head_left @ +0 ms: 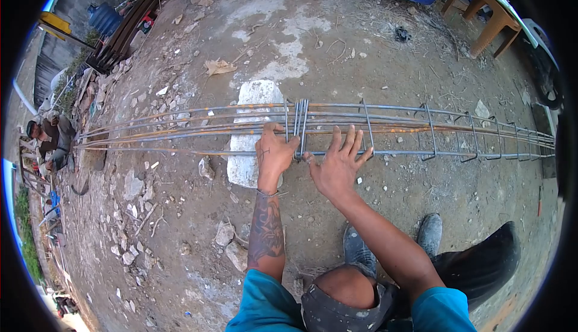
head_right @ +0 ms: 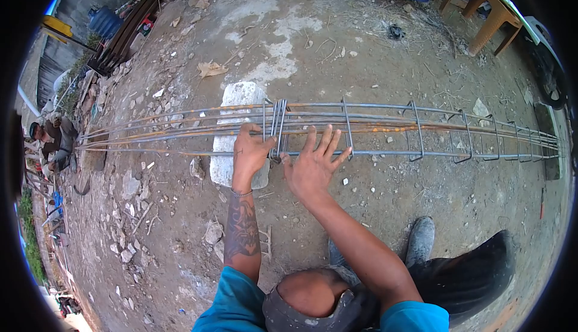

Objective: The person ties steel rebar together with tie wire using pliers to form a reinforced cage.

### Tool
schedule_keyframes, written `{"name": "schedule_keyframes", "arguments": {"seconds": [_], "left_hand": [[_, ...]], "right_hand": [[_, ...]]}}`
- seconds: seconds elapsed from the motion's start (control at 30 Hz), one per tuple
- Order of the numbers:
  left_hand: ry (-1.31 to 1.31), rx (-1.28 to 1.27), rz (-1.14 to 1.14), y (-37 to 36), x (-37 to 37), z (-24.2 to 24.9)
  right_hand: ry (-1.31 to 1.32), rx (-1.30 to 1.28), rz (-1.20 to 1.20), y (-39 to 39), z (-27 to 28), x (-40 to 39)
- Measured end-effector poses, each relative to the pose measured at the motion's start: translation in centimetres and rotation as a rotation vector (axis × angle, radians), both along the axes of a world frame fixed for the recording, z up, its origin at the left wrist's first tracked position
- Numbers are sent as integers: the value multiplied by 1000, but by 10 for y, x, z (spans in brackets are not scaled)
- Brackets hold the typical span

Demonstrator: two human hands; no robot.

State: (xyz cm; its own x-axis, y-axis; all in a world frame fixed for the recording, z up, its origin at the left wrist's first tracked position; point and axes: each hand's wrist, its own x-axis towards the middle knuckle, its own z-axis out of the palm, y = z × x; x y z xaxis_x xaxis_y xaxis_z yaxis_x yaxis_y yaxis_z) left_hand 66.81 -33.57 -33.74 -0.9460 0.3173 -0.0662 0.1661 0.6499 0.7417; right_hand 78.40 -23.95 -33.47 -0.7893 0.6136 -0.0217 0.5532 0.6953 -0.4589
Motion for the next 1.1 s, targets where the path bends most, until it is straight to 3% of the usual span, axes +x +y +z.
{"name": "schedule_keyframes", "arguments": {"seconds": [0.33,0.4,0.47,0.5,0.53,0.67,0.73,0.93,1.0,1.03,1.1], "left_hand": [[-25,-3,-29,2,-3,-4],[41,-65,-29,4,-4,-8],[32,-78,-42,5,-5,-3],[-66,-19,-41,5,-7,0],[-167,41,-36,5,-7,1],[-97,67,-48,2,-9,-18],[-130,235,-27,-1,-9,-18],[-276,290,105,-6,-8,21],[-197,214,83,-7,-16,19],[-139,129,26,-8,-17,17],[-132,15,39,-2,-22,24]], "right_hand": [[51,59,87,-2,-3,3],[104,104,219,13,9,6],[72,179,696,49,33,-1],[6,308,791,66,47,-5],[4,298,791,83,61,-6],[-183,231,915,134,96,-9],[-189,239,956,147,98,-18],[-174,149,1016,162,65,-74],[-488,-165,927,167,48,-112],[-485,-167,958,170,42,-130],[-781,-375,1126,176,29,-160]]}}
